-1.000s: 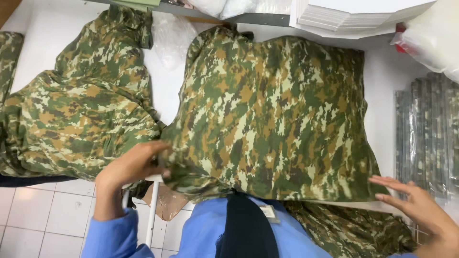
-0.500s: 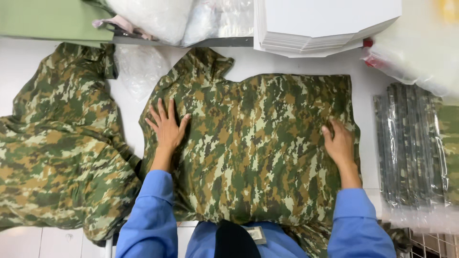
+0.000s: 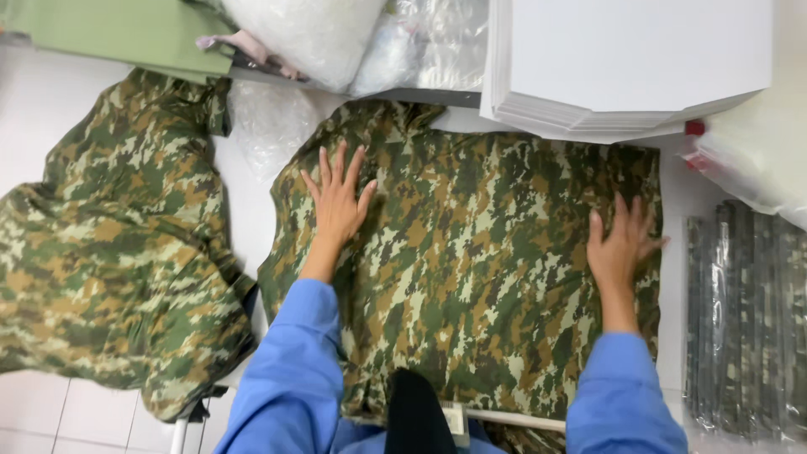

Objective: The person picks up a camouflage shirt from a container, spreads it out on a work table, and folds it into a rectangle using a cardboard template. They then slide the folded shirt into a plastic bag, seal the bag, and place it on a stack of packaged items before repeating the process with a second shirt.

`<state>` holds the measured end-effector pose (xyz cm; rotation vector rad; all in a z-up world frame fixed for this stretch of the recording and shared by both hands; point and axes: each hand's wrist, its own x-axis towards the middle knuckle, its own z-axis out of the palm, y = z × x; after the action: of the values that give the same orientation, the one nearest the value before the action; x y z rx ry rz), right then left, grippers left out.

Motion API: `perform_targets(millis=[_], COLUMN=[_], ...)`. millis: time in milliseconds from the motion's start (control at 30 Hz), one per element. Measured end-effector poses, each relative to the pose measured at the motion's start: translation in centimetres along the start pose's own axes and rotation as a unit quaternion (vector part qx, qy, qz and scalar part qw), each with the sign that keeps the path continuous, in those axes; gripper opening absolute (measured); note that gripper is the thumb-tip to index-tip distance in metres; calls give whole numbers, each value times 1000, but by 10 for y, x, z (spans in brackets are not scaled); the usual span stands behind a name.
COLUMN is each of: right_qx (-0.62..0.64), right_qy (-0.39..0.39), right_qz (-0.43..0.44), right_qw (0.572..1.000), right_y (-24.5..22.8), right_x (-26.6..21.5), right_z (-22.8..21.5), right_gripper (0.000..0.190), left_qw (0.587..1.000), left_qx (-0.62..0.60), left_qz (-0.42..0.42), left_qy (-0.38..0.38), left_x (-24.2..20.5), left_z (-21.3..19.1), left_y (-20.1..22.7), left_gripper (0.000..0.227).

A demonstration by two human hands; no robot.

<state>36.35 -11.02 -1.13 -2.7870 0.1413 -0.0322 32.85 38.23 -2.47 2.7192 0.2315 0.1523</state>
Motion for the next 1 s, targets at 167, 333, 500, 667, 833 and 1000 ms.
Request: perform_targets(millis=[167, 333, 500, 667, 833, 1000], right_qx=[3, -13, 3, 73, 121, 136], right_qy=[19, -3, 24, 219, 258, 241], right_qz=[2, 22, 27, -164, -340, -386], right_qw=[1000, 1000, 999, 959, 896, 880], right_y=[33, 39, 7, -114, -227, -259], right_x=[-157, -180, -170, -88, -6, -16], right_z=[16, 10, -10, -74, -119, -112], right_gripper=[70, 75, 73, 42, 20, 22], left_qw=[996, 997, 998, 998, 969, 978], left_qx=[91, 26, 38, 67, 203, 51], left_qz=[-10, -78, -54, -4, 131, 203], left_qy=[9, -4, 17, -7, 46, 12], left_x=[-143, -188, -204, -205, -221, -259], left_z=[-39, -34, -34, -23, -6, -4], left_y=[-57, -93, -81, -77, -16, 31], left_gripper=[68, 65, 74, 73, 77, 72])
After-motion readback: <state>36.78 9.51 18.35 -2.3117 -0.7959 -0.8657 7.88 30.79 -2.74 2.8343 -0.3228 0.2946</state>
